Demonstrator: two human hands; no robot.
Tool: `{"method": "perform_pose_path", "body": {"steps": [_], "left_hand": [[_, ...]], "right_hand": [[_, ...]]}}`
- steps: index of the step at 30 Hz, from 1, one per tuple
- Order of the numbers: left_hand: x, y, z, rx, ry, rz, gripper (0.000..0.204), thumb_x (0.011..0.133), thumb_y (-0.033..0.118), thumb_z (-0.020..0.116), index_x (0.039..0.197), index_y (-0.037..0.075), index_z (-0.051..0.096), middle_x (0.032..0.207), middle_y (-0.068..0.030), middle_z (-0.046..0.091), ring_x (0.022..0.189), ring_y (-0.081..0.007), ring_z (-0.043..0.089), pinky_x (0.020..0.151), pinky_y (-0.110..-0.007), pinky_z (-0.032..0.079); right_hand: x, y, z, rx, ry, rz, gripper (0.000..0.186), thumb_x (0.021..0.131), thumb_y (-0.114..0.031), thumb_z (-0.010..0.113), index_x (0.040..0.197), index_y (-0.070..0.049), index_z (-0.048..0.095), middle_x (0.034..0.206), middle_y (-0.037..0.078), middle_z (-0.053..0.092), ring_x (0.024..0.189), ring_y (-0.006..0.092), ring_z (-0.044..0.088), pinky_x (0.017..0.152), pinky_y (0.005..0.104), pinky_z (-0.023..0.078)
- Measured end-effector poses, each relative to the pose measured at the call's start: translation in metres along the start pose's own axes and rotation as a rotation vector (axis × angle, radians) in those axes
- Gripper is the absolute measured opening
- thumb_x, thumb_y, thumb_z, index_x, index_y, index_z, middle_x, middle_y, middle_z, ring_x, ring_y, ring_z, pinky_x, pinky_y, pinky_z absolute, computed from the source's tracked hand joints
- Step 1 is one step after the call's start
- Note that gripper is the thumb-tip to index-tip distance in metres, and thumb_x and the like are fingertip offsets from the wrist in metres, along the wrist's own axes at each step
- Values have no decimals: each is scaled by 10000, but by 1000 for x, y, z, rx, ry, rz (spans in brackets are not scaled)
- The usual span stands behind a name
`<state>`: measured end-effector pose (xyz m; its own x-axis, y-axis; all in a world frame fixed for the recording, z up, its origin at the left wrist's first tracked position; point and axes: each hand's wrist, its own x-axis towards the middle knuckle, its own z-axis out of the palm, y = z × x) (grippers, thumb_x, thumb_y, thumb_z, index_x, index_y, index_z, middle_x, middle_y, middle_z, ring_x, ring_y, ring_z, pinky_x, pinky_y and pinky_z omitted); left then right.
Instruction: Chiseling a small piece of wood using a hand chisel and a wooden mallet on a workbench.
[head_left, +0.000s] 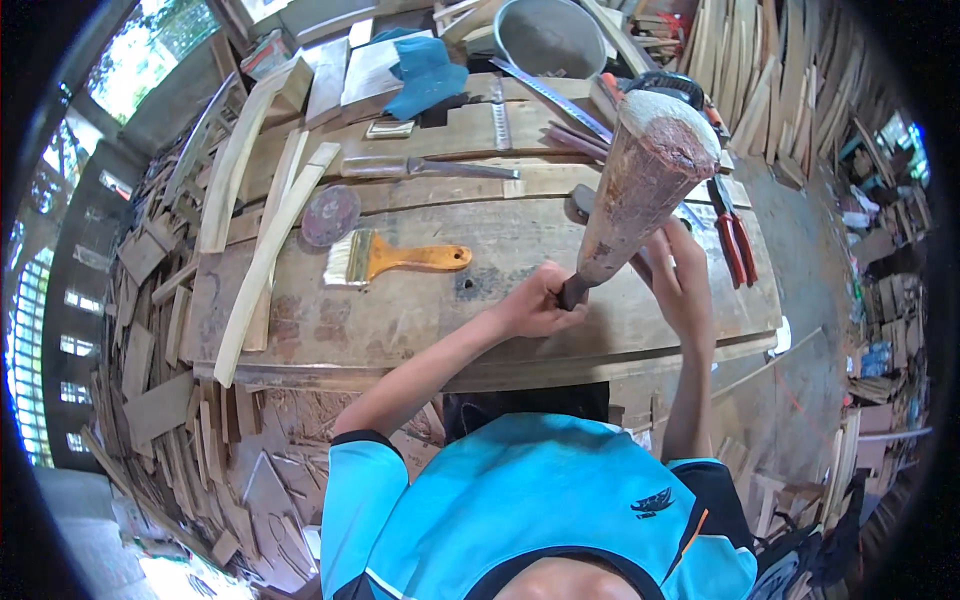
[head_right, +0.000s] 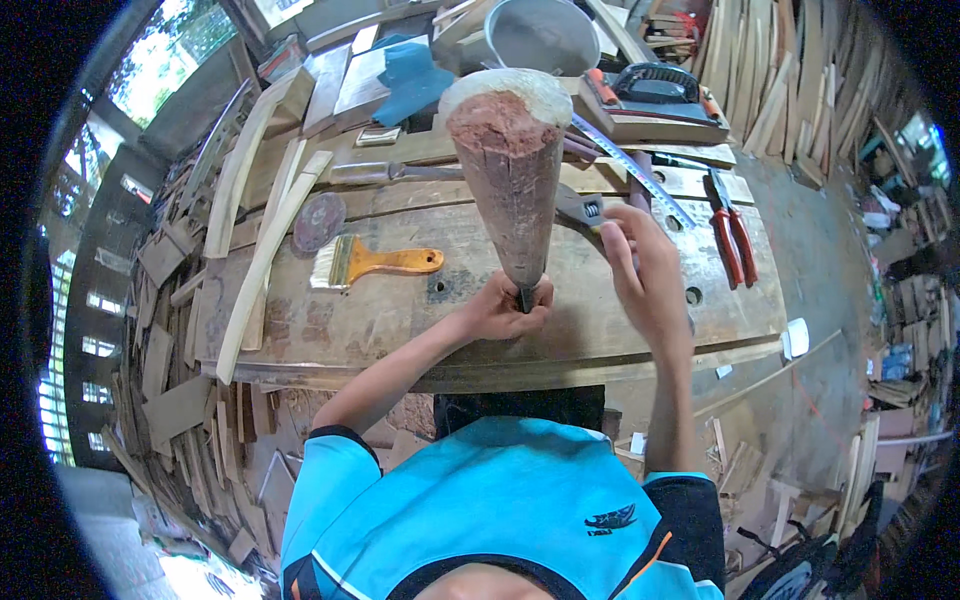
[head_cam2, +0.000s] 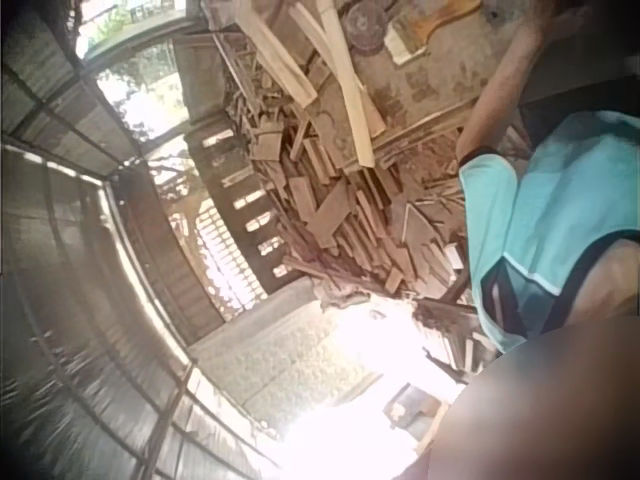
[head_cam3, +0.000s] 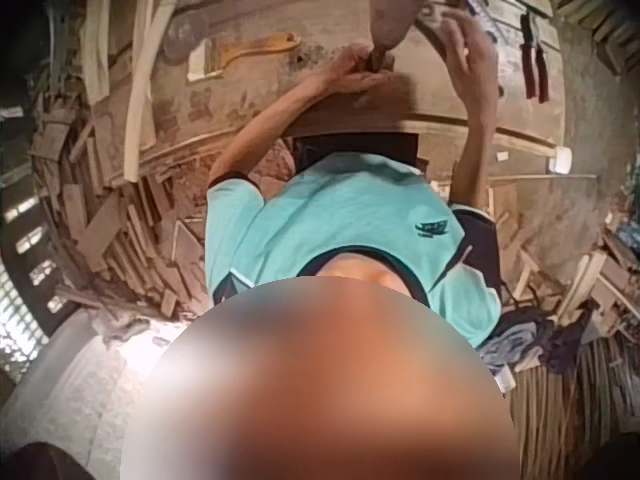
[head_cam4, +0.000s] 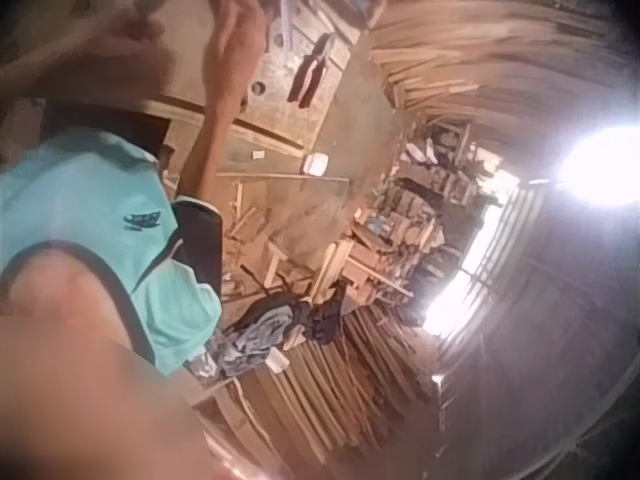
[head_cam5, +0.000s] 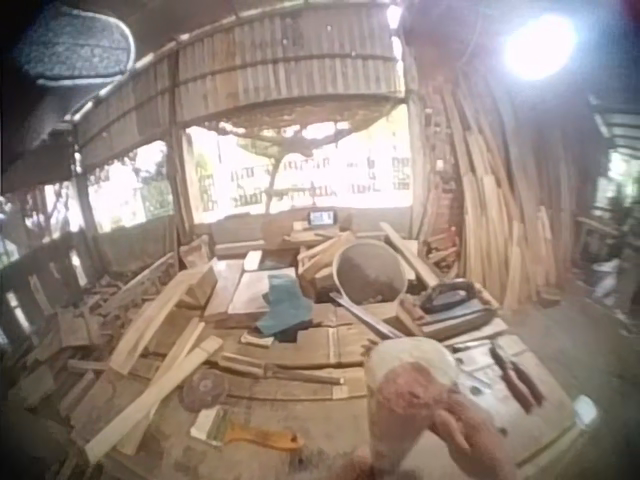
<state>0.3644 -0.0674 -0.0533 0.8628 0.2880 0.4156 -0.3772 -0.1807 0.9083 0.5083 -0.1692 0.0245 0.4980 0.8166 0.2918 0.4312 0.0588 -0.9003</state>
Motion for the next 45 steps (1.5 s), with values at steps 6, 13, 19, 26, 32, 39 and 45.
{"method": "perform_pose_path", "body": {"steps": [6, 13, 19, 26, 32, 39, 45], "left_hand": [[2, 2, 1, -23, -23, 67, 224, 710, 42, 575, 572, 17, 400, 489, 10, 346, 472, -58, 332, 426, -229, 281], [4, 15, 2, -28, -38, 23, 234, 734, 32, 553, 579, 35, 377, 496, 42, 319, 481, -57, 302, 436, -236, 269], [4, 10, -1, 52, -26, -32, 253, 697, 14, 536, 545, 57, 337, 469, 56, 281, 455, -28, 282, 406, -217, 222], [-1, 10, 3, 168, 34, 15, 247, 663, 3, 539, 538, 38, 329, 458, 32, 252, 439, -47, 263, 396, -245, 219], [-5, 6, 2, 318, 41, -48, 205, 655, 24, 562, 557, 35, 382, 490, 17, 343, 489, -40, 339, 427, -239, 299], [-3, 16, 1, 658, -11, -5, 139, 672, 52, 588, 804, 40, 544, 765, -78, 536, 759, -145, 497, 675, -303, 407], [5, 23, 5, 18, -12, -41, 175, 681, 103, 600, 845, 43, 588, 870, -85, 570, 876, -173, 530, 778, -311, 416]], "right_hand": [[-3, 42, -21, -868, -229, 59, 339, 790, -257, 566, 923, 45, 493, 925, 235, 512, 888, 363, 496, 764, 418, 401], [2, 20, -24, -412, -387, 421, 188, 746, -125, 563, 727, 33, 463, 574, 101, 505, 445, 199, 521, 411, 316, 430], [-12, -19, -44, -4, -215, 397, 135, 761, -75, 550, 771, 3, 439, 533, 34, 471, 394, 98, 473, 334, 228, 379], [-22, -34, -53, 185, -45, 258, 165, 761, -84, 579, 799, -7, 438, 582, 14, 464, 397, 73, 462, 325, 198, 363], [-24, -55, -30, 300, -140, 125, 576, 589, -40, 746, 1067, 12, 430, 957, 101, 577, 429, 66, 492, 332, 174, 361], [-19, -62, 8, 452, -374, 95, 752, 526, -48, 784, 1145, 19, 361, 1090, 145, 543, 658, 127, 613, 388, 179, 406], [-20, -58, 26, 315, -423, 96, 647, 545, -63, 771, 1081, 11, 416, 843, 65, 577, 577, 77, 555, 404, 186, 411]]}}
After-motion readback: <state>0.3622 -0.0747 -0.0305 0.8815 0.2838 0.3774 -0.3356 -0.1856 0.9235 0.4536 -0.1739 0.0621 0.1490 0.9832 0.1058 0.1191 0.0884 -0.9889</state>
